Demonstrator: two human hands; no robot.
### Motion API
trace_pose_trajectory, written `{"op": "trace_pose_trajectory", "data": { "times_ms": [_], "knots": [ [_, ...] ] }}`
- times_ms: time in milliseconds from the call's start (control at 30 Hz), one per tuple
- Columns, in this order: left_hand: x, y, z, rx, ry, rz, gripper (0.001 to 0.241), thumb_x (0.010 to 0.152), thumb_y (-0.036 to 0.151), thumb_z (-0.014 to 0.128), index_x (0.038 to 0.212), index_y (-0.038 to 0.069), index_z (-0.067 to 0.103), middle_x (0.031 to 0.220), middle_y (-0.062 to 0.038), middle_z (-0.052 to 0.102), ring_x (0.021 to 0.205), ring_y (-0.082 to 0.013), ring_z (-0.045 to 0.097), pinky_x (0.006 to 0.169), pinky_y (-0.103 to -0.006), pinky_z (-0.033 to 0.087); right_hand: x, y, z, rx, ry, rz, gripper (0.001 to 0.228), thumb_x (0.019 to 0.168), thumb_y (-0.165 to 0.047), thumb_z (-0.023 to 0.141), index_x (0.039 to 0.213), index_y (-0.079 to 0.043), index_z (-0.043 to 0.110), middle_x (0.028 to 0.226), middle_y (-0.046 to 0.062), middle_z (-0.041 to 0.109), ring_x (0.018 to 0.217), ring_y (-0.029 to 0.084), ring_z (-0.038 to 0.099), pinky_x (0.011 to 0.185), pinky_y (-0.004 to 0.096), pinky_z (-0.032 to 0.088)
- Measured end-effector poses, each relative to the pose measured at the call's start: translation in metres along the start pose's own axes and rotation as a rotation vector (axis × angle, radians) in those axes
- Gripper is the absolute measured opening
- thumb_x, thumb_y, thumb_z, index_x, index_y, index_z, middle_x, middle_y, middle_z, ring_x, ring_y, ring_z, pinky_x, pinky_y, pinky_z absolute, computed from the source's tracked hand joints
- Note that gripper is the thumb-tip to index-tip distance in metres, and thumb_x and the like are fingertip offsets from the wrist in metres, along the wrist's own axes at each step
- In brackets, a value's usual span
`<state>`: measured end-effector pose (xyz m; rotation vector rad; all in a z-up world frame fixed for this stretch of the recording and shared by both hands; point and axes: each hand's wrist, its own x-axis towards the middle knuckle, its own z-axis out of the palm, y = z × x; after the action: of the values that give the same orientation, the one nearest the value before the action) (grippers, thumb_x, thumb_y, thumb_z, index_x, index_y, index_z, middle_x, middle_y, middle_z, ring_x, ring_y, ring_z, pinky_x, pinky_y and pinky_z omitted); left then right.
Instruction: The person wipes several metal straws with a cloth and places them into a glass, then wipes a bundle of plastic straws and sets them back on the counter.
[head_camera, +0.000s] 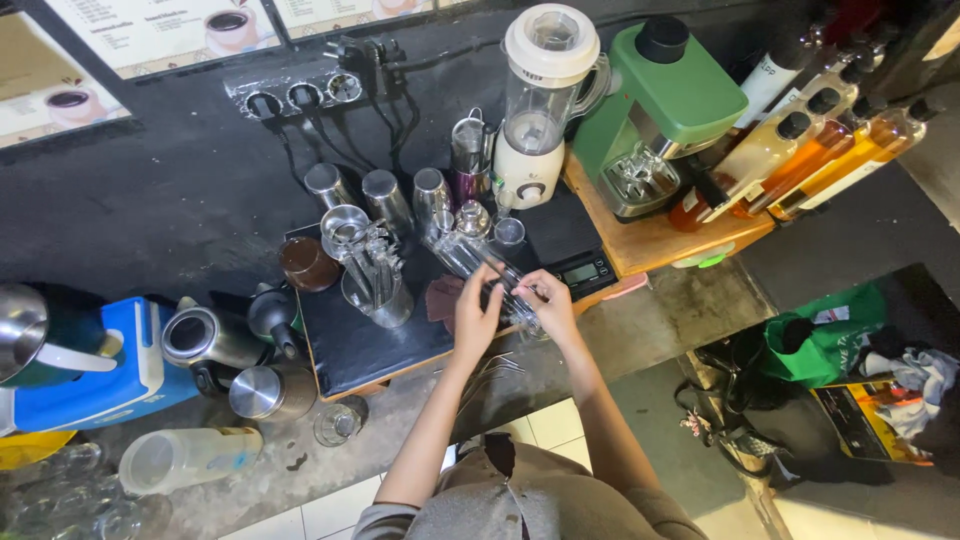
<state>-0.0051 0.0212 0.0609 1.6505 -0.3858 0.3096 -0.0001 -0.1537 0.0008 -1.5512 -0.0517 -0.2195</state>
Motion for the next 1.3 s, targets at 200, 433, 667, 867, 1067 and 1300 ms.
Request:
{"op": "trace_pose_trajectory", "data": {
  "times_ms": [200, 433, 667, 867, 1067, 1300],
  "knots": [
    [0.012, 0.04, -0.043, 0.001, 0.313, 0.073, 0.038, 0.098, -0.002, 0.067, 0.135, -0.004, 0.06, 0.118, -0.013, 0.068, 0.106, -0.0166, 0.069, 0.098, -0.0297, 0.053, 0.001, -0.01, 0.028, 0.041, -0.107, -0.047, 0.01, 0.092, 0.003, 0.071, 0.098, -0.002, 0.065, 0.089, 0.001, 0.072, 0.085, 0.005, 0.07, 0.076, 0.02, 0.053],
    [0.003, 0.063, -0.089, -0.05, 0.48, 0.084, 0.027, 0.097, -0.001, 0.07, 0.123, -0.001, 0.066, 0.118, -0.012, 0.071, 0.107, -0.0158, 0.069, 0.1, -0.03, 0.054, 0.005, -0.029, 0.068, -0.227, -0.143, -0.029, 0.011, 0.085, -0.004, 0.083, 0.092, -0.006, 0.075, 0.069, -0.003, 0.049, 0.06, 0.004, 0.032, 0.056, 0.023, 0.026],
    [-0.01, 0.093, -0.136, 0.33, 0.615, 0.239, 0.016, 0.09, -0.001, 0.077, 0.104, -0.001, 0.07, 0.109, -0.013, 0.075, 0.103, -0.0261, 0.073, 0.094, -0.0349, 0.056, 0.012, -0.051, 0.111, -0.287, -0.218, -0.227, 0.014, 0.079, -0.006, 0.084, 0.091, -0.009, 0.077, 0.078, -0.003, 0.062, 0.074, 0.011, 0.046, 0.068, 0.026, 0.04],
    [-0.023, 0.122, -0.162, 0.555, 0.652, 0.409, 0.018, 0.084, -0.004, 0.08, 0.099, 0.003, 0.071, 0.101, -0.01, 0.076, 0.096, -0.0274, 0.073, 0.087, -0.0361, 0.055, 0.012, -0.08, 0.149, -0.263, -0.265, -0.327, 0.016, 0.08, -0.005, 0.082, 0.095, -0.01, 0.08, 0.084, 0.001, 0.069, 0.082, 0.015, 0.054, 0.076, 0.028, 0.046],
    [-0.03, 0.144, -0.174, 0.619, 0.633, 0.585, 0.022, 0.08, -0.005, 0.082, 0.096, 0.004, 0.07, 0.097, -0.009, 0.076, 0.092, -0.0285, 0.074, 0.085, -0.036, 0.055, 0.011, -0.11, 0.184, -0.294, -0.277, -0.439, 0.016, 0.081, -0.003, 0.081, 0.095, -0.009, 0.08, 0.09, 0.003, 0.076, 0.088, 0.018, 0.058, 0.083, 0.031, 0.049],
    [-0.035, 0.093, -0.184, 0.219, 0.972, 0.155, 0.005, 0.097, 0.002, 0.073, 0.101, 0.0, 0.07, 0.102, -0.009, 0.077, 0.096, -0.018, 0.074, 0.093, -0.0279, 0.057, 0.024, -0.132, 0.168, -0.235, -0.226, -0.413, 0.021, 0.075, 0.0, 0.086, 0.094, -0.004, 0.078, 0.09, 0.006, 0.075, 0.084, 0.014, 0.071, 0.079, 0.028, 0.055]
  ]
}}
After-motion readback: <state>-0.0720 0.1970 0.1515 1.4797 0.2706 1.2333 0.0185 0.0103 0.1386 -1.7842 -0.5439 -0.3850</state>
